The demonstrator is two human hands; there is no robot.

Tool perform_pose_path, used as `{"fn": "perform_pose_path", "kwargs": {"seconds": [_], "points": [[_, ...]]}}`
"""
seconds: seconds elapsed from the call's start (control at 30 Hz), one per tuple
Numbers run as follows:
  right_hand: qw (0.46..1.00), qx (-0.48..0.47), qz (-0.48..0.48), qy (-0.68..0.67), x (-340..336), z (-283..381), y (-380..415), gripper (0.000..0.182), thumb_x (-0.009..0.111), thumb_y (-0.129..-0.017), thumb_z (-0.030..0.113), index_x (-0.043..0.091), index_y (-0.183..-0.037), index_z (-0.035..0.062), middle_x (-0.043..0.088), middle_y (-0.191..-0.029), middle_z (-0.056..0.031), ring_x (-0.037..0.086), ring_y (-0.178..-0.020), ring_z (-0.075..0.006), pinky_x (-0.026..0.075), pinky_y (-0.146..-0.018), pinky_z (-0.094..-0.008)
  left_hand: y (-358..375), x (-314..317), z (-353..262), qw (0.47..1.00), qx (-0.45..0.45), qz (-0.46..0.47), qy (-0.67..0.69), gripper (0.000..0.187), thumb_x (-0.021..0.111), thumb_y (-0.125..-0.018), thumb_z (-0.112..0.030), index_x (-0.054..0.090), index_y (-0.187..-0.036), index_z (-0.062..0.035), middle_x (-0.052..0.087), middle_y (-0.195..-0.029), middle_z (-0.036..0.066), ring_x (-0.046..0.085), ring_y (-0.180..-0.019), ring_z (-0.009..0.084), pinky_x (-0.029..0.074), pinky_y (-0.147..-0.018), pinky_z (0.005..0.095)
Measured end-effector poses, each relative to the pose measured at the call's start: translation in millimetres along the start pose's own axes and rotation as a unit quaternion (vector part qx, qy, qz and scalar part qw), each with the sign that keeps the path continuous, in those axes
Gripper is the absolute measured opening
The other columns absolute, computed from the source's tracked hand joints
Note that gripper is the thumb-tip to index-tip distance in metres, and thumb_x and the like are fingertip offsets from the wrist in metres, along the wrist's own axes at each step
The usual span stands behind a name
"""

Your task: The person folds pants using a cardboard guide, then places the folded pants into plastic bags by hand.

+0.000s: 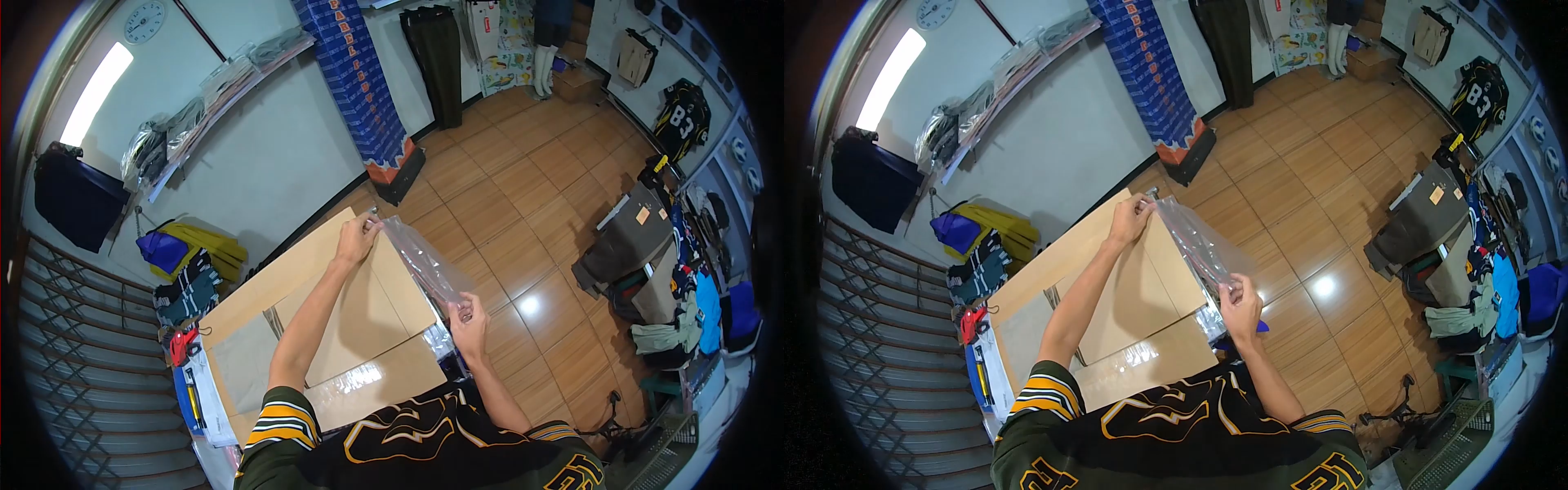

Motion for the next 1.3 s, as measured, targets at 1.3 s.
{"fn": "perform_pose_path", "kwargs": {"seconds": [1.3], "points": [[0.931, -0.093, 0.258, 0.241, 190, 77, 214, 0.018, 0.067, -0.084, 0.021, 0.065, -0.085, 0.0022, 0.068, -0.071, -0.0226, 0.067, -0.067, -0.0439, 0.051, -0.064, -0.0557, 174, -139, 128, 0.994, 0.068, -0.049, -0.077, 0.015, 0.063, -0.089, -0.013, 0.068, -0.098, -0.0022, 0.069, -0.096, 0.019, 0.065, -0.094, 0.0389, 0.053, -0.083, 0.046]]}}
Point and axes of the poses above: each hand's wrist, its own y-axis away from the middle knuckle, its own x-axis out of the palm, z = x × y, the point moved 8 cm from there along -y, towards the middle knuckle
